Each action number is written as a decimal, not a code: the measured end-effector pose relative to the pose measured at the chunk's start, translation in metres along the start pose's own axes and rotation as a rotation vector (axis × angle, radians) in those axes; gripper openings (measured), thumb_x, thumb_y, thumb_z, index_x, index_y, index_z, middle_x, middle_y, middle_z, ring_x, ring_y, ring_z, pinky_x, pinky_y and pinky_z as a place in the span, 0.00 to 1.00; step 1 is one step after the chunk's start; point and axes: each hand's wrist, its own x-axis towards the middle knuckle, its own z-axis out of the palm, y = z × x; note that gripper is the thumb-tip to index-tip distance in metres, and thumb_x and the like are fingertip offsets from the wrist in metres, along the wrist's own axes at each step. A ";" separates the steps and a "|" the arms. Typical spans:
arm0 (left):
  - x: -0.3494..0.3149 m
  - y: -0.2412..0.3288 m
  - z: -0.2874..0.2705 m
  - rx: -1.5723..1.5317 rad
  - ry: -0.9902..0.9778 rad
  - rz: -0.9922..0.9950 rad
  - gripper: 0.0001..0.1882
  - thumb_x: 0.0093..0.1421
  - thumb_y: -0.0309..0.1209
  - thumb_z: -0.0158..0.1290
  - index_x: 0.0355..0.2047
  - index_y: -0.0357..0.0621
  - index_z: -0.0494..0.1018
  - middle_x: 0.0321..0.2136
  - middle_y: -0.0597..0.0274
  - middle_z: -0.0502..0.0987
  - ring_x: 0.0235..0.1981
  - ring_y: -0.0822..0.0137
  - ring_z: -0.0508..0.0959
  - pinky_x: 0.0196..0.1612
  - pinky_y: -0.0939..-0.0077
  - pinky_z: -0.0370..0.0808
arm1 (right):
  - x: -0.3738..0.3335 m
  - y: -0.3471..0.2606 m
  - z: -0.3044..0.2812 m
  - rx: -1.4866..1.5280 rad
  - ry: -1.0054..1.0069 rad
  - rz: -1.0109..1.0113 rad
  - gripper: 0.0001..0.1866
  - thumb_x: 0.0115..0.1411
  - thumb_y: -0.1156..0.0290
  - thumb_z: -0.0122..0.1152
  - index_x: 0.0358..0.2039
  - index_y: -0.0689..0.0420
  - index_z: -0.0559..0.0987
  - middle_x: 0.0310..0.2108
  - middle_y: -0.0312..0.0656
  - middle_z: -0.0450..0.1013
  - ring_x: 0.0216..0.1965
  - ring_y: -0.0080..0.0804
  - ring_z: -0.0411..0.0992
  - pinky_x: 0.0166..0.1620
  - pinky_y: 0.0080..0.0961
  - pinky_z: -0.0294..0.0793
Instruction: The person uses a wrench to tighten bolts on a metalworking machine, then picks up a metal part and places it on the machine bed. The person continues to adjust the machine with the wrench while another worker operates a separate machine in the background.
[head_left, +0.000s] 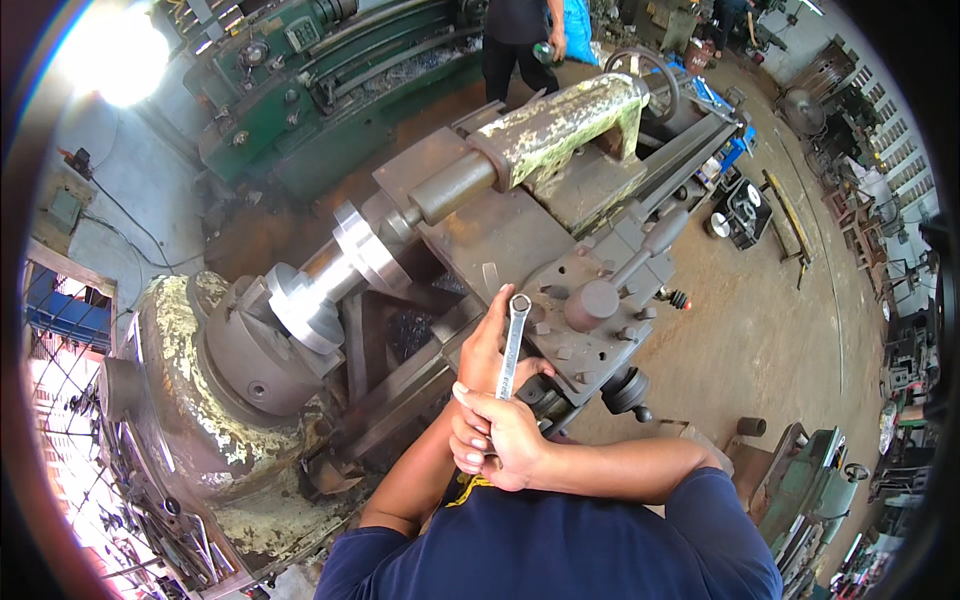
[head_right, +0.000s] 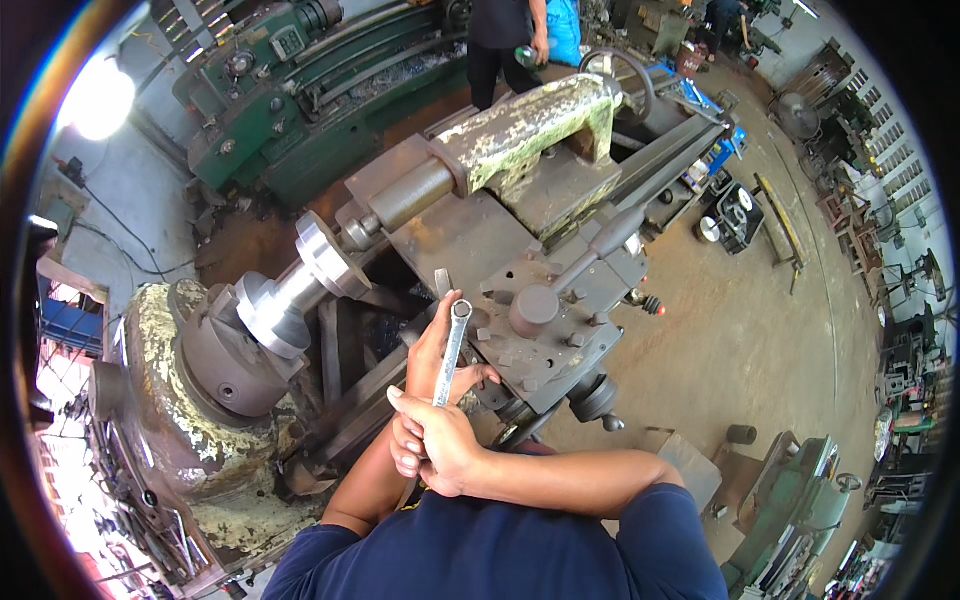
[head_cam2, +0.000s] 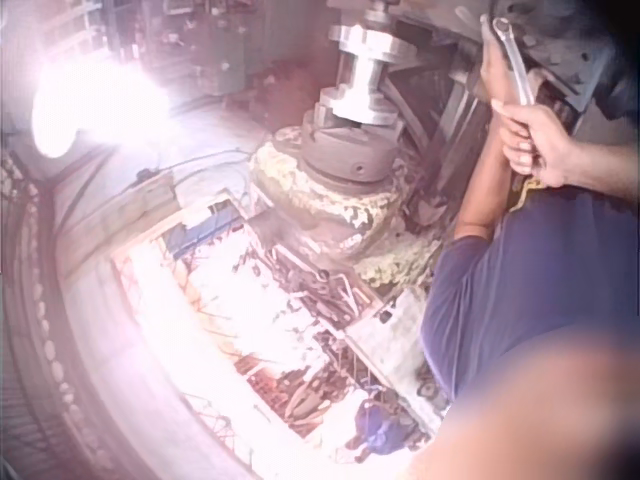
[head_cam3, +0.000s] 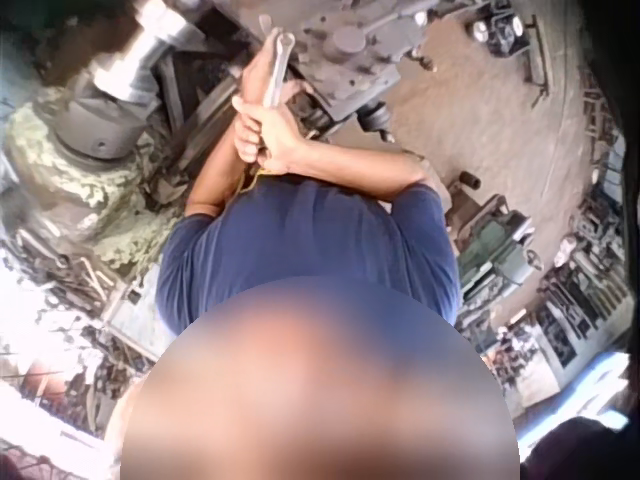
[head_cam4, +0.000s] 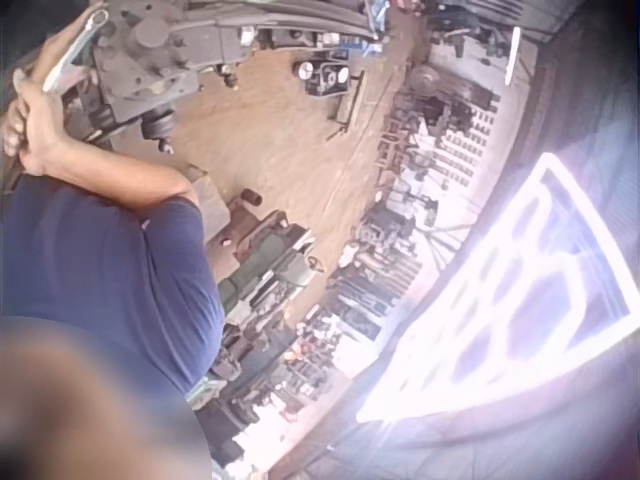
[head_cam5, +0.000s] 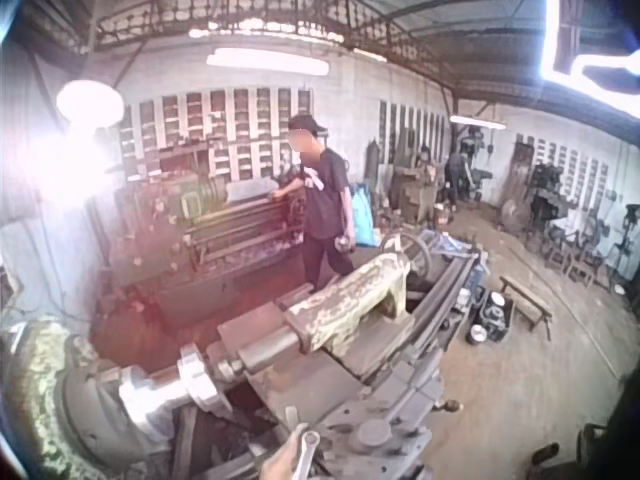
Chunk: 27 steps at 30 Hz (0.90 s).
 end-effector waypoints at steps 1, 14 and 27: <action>0.000 0.005 0.001 -0.027 -0.007 -0.053 0.59 0.28 0.27 0.77 0.65 0.45 0.63 0.48 0.53 0.79 0.50 0.68 0.77 0.53 0.71 0.74 | 0.000 0.001 0.002 0.016 -0.006 -0.003 0.27 0.70 0.55 0.52 0.16 0.50 0.59 0.13 0.35 0.57 0.14 0.28 0.59 0.20 0.27 0.60; 0.000 -0.008 0.007 -0.109 0.025 -0.036 0.54 0.28 0.19 0.74 0.62 0.39 0.66 0.46 0.53 0.80 0.45 0.68 0.79 0.49 0.72 0.76 | 0.013 0.012 0.016 -0.004 0.114 -0.122 0.26 0.67 0.65 0.60 0.14 0.51 0.59 0.09 0.36 0.59 0.07 0.23 0.58 0.13 0.23 0.57; -0.003 0.020 -0.022 -0.223 0.002 -0.371 0.37 0.51 0.15 0.64 0.63 0.40 0.67 0.41 0.60 0.81 0.21 0.84 0.68 0.25 0.87 0.67 | -0.007 0.023 0.009 -0.161 -0.073 -0.314 0.22 0.69 0.59 0.57 0.20 0.51 0.63 0.13 0.31 0.59 0.10 0.22 0.60 0.14 0.22 0.60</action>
